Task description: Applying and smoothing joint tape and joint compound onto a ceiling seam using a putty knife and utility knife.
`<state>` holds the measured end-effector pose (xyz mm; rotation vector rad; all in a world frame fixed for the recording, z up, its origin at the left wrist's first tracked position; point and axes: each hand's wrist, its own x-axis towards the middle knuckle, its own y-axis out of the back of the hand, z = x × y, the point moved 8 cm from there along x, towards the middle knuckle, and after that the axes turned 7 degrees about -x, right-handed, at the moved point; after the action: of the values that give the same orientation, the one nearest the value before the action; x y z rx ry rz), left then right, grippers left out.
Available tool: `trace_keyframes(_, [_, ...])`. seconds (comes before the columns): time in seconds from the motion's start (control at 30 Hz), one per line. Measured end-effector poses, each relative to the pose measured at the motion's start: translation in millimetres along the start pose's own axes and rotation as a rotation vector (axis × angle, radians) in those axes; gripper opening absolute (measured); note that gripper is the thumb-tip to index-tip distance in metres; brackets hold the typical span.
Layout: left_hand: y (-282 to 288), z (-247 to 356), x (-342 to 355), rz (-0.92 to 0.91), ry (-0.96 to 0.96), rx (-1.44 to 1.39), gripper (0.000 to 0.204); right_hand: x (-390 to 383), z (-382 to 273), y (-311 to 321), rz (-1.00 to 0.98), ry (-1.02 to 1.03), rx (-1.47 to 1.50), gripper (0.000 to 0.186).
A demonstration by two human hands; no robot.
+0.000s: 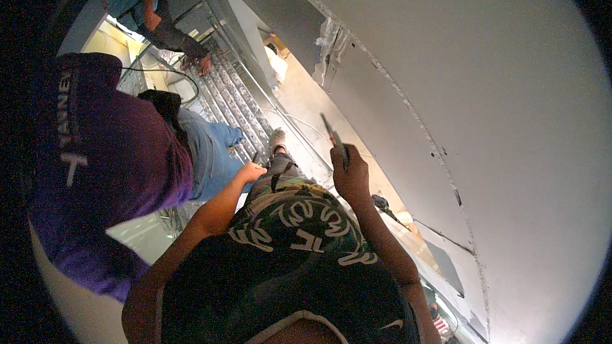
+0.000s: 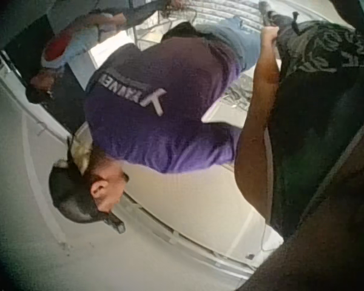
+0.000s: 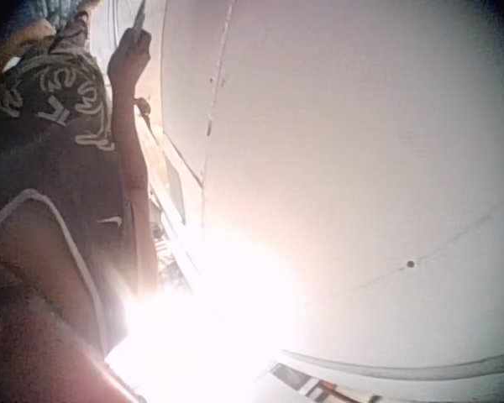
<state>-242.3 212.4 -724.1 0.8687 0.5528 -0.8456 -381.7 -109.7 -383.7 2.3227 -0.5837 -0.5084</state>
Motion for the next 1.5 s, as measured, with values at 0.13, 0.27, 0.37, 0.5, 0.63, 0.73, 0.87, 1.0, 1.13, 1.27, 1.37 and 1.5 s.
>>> trace_keyframes(0.13, [2.6,32.4,2.7,-0.005,-0.047,0.044,0.039,21.5,-39.6,24.3,0.247,0.179,0.086,0.023])
trace_keyframes(0.27, [5.2,75.8,1.2,-0.024,-0.070,0.037,0.045,51.5,-83.8,44.8,0.403,0.268,0.059,0.023])
trace_keyframes(0.37, [2.2,90.6,0.3,-0.017,-0.103,0.030,0.045,69.1,-87.1,42.8,0.468,0.293,0.044,0.023])
trace_keyframes(0.5, [-7.2,91.7,-5.1,-0.030,-0.127,0.086,0.042,82.9,-83.6,30.9,0.515,0.300,0.036,0.023])
trace_keyframes(0.63, [-23.0,77.3,-17.2,-0.052,-0.139,0.105,0.044,89.2,-80.7,18.4,0.489,0.278,0.119,0.024])
trace_keyframes(0.73, [-30.7,56.4,-26.0,-0.056,-0.108,0.129,0.042,84.6,-83.3,17.5,0.508,0.345,0.281,0.023])
trace_keyframes(0.87, [-32.0,64.7,-35.3,-0.057,-0.136,0.142,0.044,83.6,-81.0,21.3,0.508,0.327,0.237,0.020])
trace_keyframes(1.0, [-21.7,59.5,-38.7,-0.022,-0.151,0.105,0.044,94.3,-84.1,13.7,0.473,0.304,0.130,0.021])
trace_keyframes(1.13, [-19.8,57.3,-44.3,-0.005,-0.106,0.118,0.047,91.0,-81.2,20.0,0.375,0.201,0.126,0.025])
trace_keyframes(1.27, [-28.7,67.7,-44.9,-0.030,-0.105,0.115,0.044,57.9,-40.3,-2.3,0.003,0.270,-0.366,0.035])
trace_keyframes(1.37, [-26.6,42.4,-18.9,-0.050,-0.052,-0.158,0.039,14.6,22.2,-42.1,-0.087,0.090,-0.227,0.032])
trace_keyframes(1.5, [-0.1,112.2,-14.4,0.240,-0.399,-0.259,0.039,-39.5,164.5,-66.7,-0.039,-0.031,-0.139,0.032])
